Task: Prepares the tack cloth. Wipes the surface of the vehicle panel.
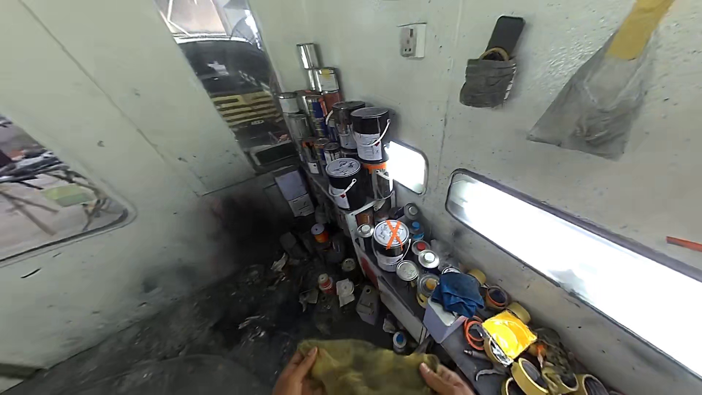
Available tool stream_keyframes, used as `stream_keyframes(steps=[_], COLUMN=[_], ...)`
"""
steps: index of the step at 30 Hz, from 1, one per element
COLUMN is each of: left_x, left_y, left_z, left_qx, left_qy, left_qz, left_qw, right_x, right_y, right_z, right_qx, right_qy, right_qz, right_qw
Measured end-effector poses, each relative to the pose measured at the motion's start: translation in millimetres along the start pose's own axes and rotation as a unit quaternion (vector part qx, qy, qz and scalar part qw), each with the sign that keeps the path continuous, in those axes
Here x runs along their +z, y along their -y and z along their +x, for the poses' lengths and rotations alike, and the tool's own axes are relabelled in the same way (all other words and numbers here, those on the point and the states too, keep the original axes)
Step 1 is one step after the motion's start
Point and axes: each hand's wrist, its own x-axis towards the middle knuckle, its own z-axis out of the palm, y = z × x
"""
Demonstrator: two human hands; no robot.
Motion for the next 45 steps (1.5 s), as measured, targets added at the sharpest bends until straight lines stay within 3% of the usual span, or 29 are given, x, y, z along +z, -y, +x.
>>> stream_keyframes(steps=[4, 10, 15, 18, 25, 27, 29, 31, 34, 37, 41, 45], left_x=[-3, -7, 8, 10, 2, 6, 20, 39, 58, 65, 55, 16], left_y=[-50, -100, -143, -160, -179, -187, -192, -191, -179, -162, -111, -40], left_z=[1, 0, -22, -37, -53, -62, -75, -88, -89, -78, -65, -49], left_qx=[0.033, 0.082, 0.17, 0.239, 0.327, 0.333, 0.332, 0.315, 0.26, 0.227, 0.298, 0.191], left_qy=[-0.048, 0.051, 0.023, 0.056, 0.074, 0.091, 0.118, 0.16, 0.235, 0.266, 0.152, 0.165], left_qz=[-0.032, -0.095, -0.118, -0.165, -0.215, -0.214, -0.201, -0.154, -0.034, 0.046, 0.111, 0.236], left_qw=[0.998, 0.991, 0.978, 0.955, 0.917, 0.914, 0.914, 0.923, 0.936, 0.936, 0.936, 0.938], right_x=[-21, -39, -35, -42, -43, -40, -31, -7, 67, 122, 148, 150], right_y=[7, 14, 30, 33, 46, 52, 62, 72, 92, 116, 145, 177], right_z=[-5, 1, 3, 14, 16, 19, 24, 29, 30, 34, 45, 46], right_qx=[-0.019, -0.052, -0.15, -0.206, -0.221, -0.192, -0.155, -0.193, -0.339, -0.425, -0.404, -0.401], right_qy=[-0.044, 0.053, 0.078, 0.085, 0.077, 0.086, 0.111, 0.128, 0.194, 0.257, 0.292, 0.193], right_qz=[0.012, 0.042, 0.03, -0.029, -0.079, -0.156, -0.331, -0.436, -0.316, -0.281, -0.271, -0.325], right_qw=[0.999, 0.996, 0.985, 0.974, 0.969, 0.965, 0.924, 0.87, 0.865, 0.821, 0.824, 0.835])
